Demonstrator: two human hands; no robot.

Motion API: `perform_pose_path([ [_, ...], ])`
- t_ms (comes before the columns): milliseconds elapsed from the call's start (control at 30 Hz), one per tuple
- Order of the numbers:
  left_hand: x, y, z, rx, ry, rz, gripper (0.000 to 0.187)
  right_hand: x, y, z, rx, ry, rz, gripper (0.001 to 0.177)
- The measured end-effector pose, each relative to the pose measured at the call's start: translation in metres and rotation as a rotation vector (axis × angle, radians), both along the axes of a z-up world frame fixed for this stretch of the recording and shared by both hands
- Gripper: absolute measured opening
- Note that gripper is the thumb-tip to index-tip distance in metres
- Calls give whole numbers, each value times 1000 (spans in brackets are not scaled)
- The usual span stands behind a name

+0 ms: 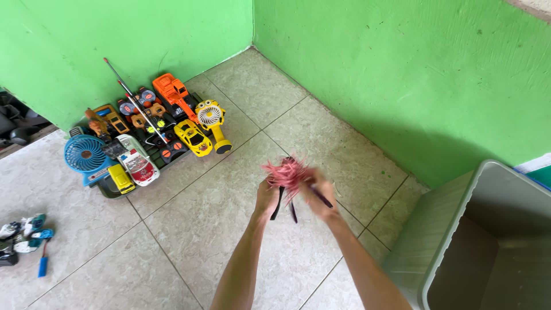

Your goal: The person cleans a black remote control using a toothbrush and a pink duster, then wipes a small blue fan with the duster. The person uses the toothbrush to scrub the remote's buttons and crevices, followed by dusting with the pink duster. Finally, the person wipes the fan's surface and places it back on the floor.

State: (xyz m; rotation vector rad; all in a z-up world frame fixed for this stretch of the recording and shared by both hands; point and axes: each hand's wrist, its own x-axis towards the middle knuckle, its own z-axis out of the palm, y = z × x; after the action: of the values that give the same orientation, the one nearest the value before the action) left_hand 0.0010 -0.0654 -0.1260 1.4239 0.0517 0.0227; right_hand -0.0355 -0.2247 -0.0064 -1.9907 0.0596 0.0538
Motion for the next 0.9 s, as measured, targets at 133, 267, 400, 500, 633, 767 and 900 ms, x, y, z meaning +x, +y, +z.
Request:
perform_pose_path([
  [133,-4,3,24,243,78,42,31,19,-15,2,-123,-647,-274,20],
  [267,-8,8,40,161,135,-6,32,24,-5,5,-313,-603,-208,17],
  [400,-5,9,34,-36,21,-41,31,12,23,8,-286,-576,116,21],
  [500,-4,15,24,-250,-58,-17,34,-14,34,27,-312,-352,373,16],
  [633,-7,30,38,262,203,-26,29,-9,38,52,-168,164,431,11],
  [767,-13,33,49,373,153,-71,29,21,28,50,-244,210,89,22],
  [900,-10,27,41,362,53,-86,32,25,25,34,-201,-210,73,28],
])
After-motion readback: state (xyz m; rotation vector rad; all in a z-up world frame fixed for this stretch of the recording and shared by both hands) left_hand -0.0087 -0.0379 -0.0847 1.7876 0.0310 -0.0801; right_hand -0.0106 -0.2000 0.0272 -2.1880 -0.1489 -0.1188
